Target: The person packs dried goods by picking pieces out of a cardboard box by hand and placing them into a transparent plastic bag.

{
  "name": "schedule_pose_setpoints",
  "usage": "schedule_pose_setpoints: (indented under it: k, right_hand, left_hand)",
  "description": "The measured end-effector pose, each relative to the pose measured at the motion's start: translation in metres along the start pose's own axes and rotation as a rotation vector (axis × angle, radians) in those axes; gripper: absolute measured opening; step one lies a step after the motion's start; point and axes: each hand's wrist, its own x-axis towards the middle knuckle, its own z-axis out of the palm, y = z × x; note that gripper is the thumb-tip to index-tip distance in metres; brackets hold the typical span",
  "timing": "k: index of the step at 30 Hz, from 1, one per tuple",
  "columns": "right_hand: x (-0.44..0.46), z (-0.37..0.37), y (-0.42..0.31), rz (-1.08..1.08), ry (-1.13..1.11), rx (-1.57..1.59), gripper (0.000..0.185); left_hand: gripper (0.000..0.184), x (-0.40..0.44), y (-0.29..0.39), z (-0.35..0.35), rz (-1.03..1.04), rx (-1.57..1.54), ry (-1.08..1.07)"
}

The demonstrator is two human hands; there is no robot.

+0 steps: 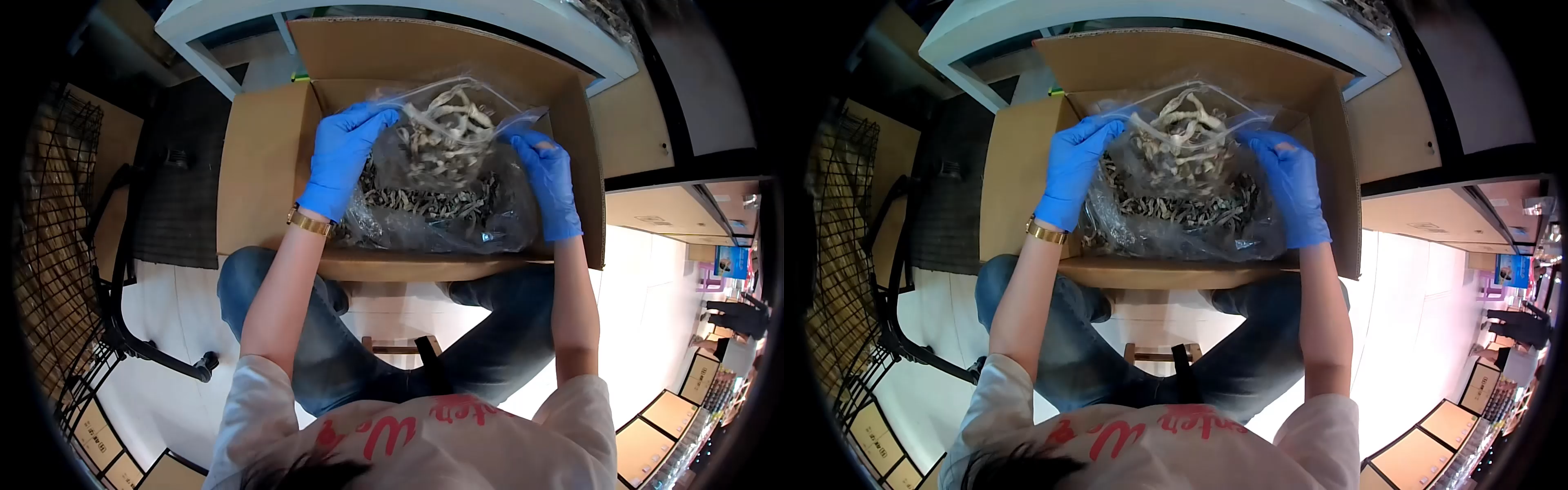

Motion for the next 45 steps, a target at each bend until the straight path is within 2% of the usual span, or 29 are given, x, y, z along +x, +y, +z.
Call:
schedule_pose_setpoints:
  k: [1, 2, 3, 4, 6, 7, 9, 10, 11, 12, 13, 15, 19, 21, 23, 25, 26, 27, 30, 33, 34, 35, 37, 38, 40, 41, 42, 43, 45]
  right_hand:
    - [0.001, -0.001, 0.001, -0.004, 0.009, 0.001, 0.017]
    - [0.001, -0.001, 0.003, -0.141, 0.089, -0.055, 0.017]
    - [0.003, 0.000, 0.005, -0.279, 0.163, -0.110, 0.016]
    - [0.004, 0.000, 0.012, -0.278, 0.158, -0.109, 0.016]
    - [0.007, 0.002, 0.019, -0.004, 0.037, 0.002, 0.016]
    - [0.008, 0.004, 0.015, -0.012, 0.047, 0.005, 0.016]
    - [0.005, 0.008, 0.001, -0.207, 0.192, -0.171, 0.016]
    - [0.006, 0.005, -0.001, -0.205, 0.189, -0.172, 0.016]
    - [0.004, 0.003, -0.003, 0.016, 0.103, -0.111, 0.017]
    - [0.002, 0.002, -0.004, 0.229, 0.024, -0.048, 0.017]
    - [0.004, 0.004, 0.000, 0.220, 0.034, -0.045, 0.017]
    - [0.004, 0.011, 0.012, -0.153, 0.169, -0.037, 0.018]
    - [0.006, 0.013, 0.025, -0.015, 0.117, 0.019, 0.016]
    - [0.014, 0.026, 0.031, 0.035, -0.028, 0.025, 0.016]
    - [0.014, 0.029, 0.021, 0.106, -0.033, 0.130, 0.024]
    - [0.008, 0.033, -0.007, 0.137, -0.127, 0.411, 0.044]
    - [0.007, 0.036, 0.001, 0.188, -0.285, 0.489, 0.060]
    - [0.006, 0.049, 0.016, 0.168, -0.373, 0.443, 0.067]
    - [-0.006, 0.088, 0.040, -0.001, -0.512, 0.231, 0.078]
    - [-0.008, 0.093, 0.035, 0.125, -0.448, 0.056, 0.072]
    - [-0.008, 0.094, 0.042, -0.001, -0.352, -0.058, 0.058]
    - [-0.007, 0.096, 0.049, -0.002, -0.351, -0.058, 0.058]
    - [-0.007, 0.097, 0.053, -0.391, -0.187, -0.393, 0.035]
    - [-0.007, 0.096, 0.055, -0.388, -0.181, -0.394, 0.035]
    - [-0.007, 0.091, 0.044, 0.003, -0.256, 0.154, 0.023]
    - [-0.005, 0.087, 0.038, 0.001, -0.255, 0.154, 0.023]
    - [-0.002, 0.082, 0.032, 0.061, -0.215, 0.294, 0.022]
    - [0.000, 0.079, 0.029, 0.119, -0.175, 0.433, 0.022]
    - [0.007, 0.076, 0.023, 0.107, -0.126, 0.476, 0.021]
  left_hand:
    - [0.020, 0.003, 0.000, 0.000, -0.019, 0.020, 0.042]
    - [0.020, 0.006, 0.001, -0.002, -0.014, 0.021, 0.037]
    - [0.020, 0.008, 0.008, -0.004, 0.052, -0.023, 0.034]
    - [0.020, 0.005, 0.011, -0.005, 0.112, -0.066, 0.034]
    - [0.020, 0.000, 0.003, -0.006, 0.018, -0.014, 0.016]
    - [0.020, 0.004, 0.001, -0.005, -0.061, 0.036, -0.002]
    - [0.020, 0.007, 0.001, -0.005, -0.028, 0.056, 0.031]
    - [0.020, 0.011, 0.003, -0.010, 0.017, 0.101, 0.024]
    - [0.020, 0.007, 0.004, -0.013, 0.050, 0.147, 0.013]
    - [0.021, 0.004, 0.006, -0.012, -0.046, 0.070, 0.007]
    - [0.021, 0.004, 0.007, -0.009, -0.033, 0.073, 0.003]
    - [0.020, -0.002, 0.007, -0.005, 0.033, 0.032, 0.090]
    - [0.019, -0.003, 0.013, -0.013, -0.013, -0.038, 0.049]
    - [0.018, -0.001, 0.003, -0.007, -0.023, -0.071, 0.139]
    - [0.015, 0.000, 0.006, -0.007, 0.025, -0.088, 0.128]
    - [0.012, 0.001, 0.013, -0.015, -0.012, -0.350, 0.280]
    - [0.012, -0.001, 0.017, -0.020, -0.048, -0.420, 0.265]
    - [0.012, 0.000, 0.017, -0.024, -0.047, -0.416, 0.267]
    - [0.015, 0.005, 0.014, -0.031, -0.044, -0.754, 0.269]
    - [0.017, 0.008, 0.007, -0.039, -0.168, -0.892, 0.332]
    - [0.017, 0.008, 0.001, -0.046, -0.179, -0.978, 0.252]
    - [0.018, 0.008, -0.004, -0.052, -0.190, -1.063, 0.168]
    - [0.018, 0.009, -0.001, -0.054, -0.205, -1.108, 0.157]
    - [0.019, 0.010, 0.001, -0.055, -0.221, -1.152, 0.150]
    - [0.020, 0.013, 0.008, -0.068, -0.221, -1.225, 0.208]
    - [0.022, 0.014, 0.011, -0.072, -0.219, -1.300, 0.273]
    - [0.024, 0.010, 0.010, -0.073, -0.127, -1.096, 0.254]
    - [0.024, 0.010, 0.008, -0.075, -0.123, -1.095, 0.254]
    - [0.027, 0.011, 0.007, -0.081, -0.156, -1.247, 0.093]
